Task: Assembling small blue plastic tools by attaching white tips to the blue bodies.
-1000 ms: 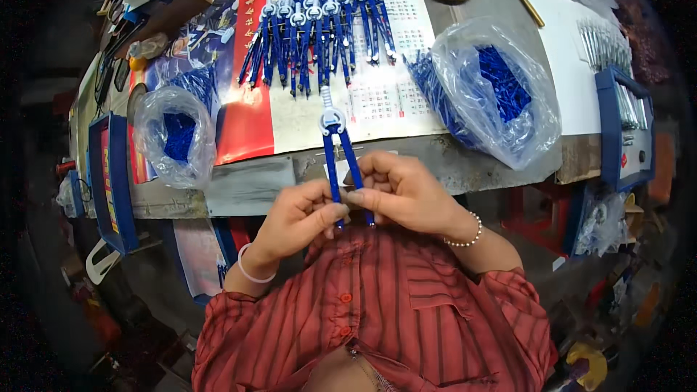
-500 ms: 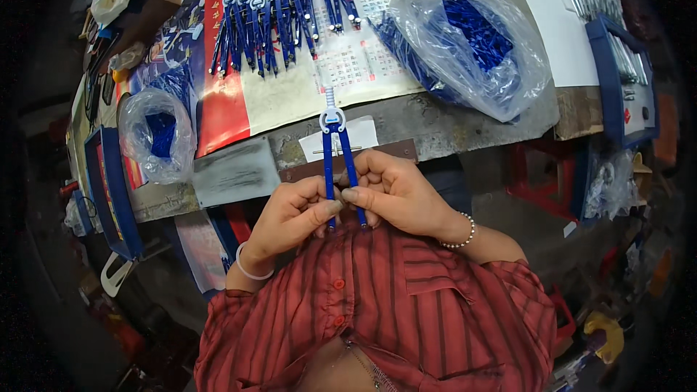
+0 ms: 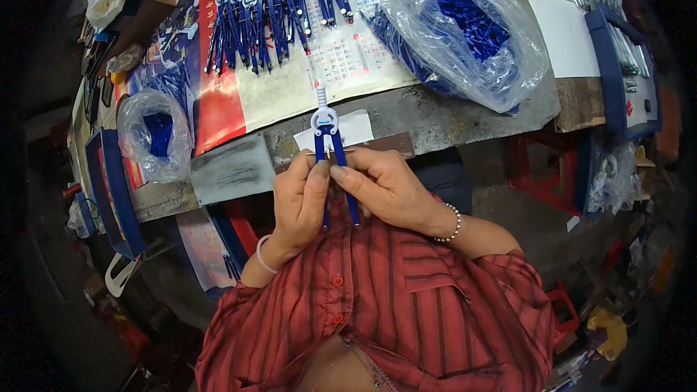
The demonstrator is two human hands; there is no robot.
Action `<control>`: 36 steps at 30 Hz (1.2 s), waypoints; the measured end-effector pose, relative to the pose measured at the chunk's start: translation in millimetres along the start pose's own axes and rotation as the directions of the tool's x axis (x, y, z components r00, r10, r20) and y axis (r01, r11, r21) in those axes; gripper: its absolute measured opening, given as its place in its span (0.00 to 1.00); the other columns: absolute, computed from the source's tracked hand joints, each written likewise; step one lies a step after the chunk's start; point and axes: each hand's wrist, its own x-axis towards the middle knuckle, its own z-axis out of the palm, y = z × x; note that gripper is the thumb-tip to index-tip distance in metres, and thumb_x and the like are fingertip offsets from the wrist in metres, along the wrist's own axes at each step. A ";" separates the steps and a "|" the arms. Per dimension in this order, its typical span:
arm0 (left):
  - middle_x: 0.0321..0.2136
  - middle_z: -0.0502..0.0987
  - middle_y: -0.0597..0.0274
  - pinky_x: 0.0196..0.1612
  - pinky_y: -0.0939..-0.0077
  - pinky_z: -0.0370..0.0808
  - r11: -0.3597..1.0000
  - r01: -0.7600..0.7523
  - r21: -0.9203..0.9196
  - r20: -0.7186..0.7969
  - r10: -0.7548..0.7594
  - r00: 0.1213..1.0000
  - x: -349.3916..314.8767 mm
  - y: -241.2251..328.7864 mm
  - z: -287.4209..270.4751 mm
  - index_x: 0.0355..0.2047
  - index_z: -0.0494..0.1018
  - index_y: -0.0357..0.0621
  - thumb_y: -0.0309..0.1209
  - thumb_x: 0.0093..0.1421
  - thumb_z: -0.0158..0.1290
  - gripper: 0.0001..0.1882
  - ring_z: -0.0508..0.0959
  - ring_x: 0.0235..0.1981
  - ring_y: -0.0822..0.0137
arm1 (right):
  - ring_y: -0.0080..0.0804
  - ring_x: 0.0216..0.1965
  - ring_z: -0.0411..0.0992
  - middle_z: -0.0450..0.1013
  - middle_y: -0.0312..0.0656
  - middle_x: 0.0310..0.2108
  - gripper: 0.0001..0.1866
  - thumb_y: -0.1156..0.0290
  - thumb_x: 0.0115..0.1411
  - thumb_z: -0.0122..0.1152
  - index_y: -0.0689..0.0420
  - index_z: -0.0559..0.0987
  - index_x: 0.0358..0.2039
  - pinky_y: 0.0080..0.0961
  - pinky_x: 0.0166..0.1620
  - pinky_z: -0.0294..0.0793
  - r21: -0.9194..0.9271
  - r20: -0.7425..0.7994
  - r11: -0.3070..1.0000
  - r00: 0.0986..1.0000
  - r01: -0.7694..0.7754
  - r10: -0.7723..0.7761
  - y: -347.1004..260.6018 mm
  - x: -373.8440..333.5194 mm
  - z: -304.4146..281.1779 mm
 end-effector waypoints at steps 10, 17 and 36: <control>0.16 0.68 0.61 0.21 0.79 0.63 0.985 -0.057 -0.162 -0.192 0.025 0.981 -6.9 -14.5 1.3 0.25 0.67 0.34 0.27 0.63 0.44 0.10 0.66 0.17 0.74 | 0.39 0.22 0.69 0.68 0.47 0.21 0.14 0.65 0.66 0.42 0.64 0.71 0.39 0.29 0.26 0.65 -0.171 0.019 0.971 0.986 0.166 -0.165 -1.2 10.2 20.4; 0.17 0.66 0.71 0.22 0.84 0.60 0.947 -0.035 -0.321 -0.230 -0.041 0.972 -6.8 -18.3 -1.5 0.25 0.66 0.37 0.29 0.64 0.43 0.12 0.62 0.20 0.82 | 0.46 0.25 0.70 0.69 0.49 0.24 0.14 0.66 0.65 0.42 0.64 0.71 0.41 0.31 0.30 0.67 -0.185 0.117 0.977 0.989 0.109 -0.089 7.1 6.8 24.2; 0.15 0.66 0.69 0.20 0.82 0.61 0.936 -0.029 -0.351 -0.247 -0.063 0.967 -8.6 -22.5 -4.7 0.24 0.66 0.37 0.28 0.64 0.44 0.11 0.62 0.18 0.81 | 0.42 0.23 0.70 0.71 0.49 0.22 0.13 0.67 0.65 0.43 0.64 0.71 0.38 0.28 0.28 0.68 -0.289 0.105 0.949 0.990 0.123 -0.096 2.4 13.8 26.8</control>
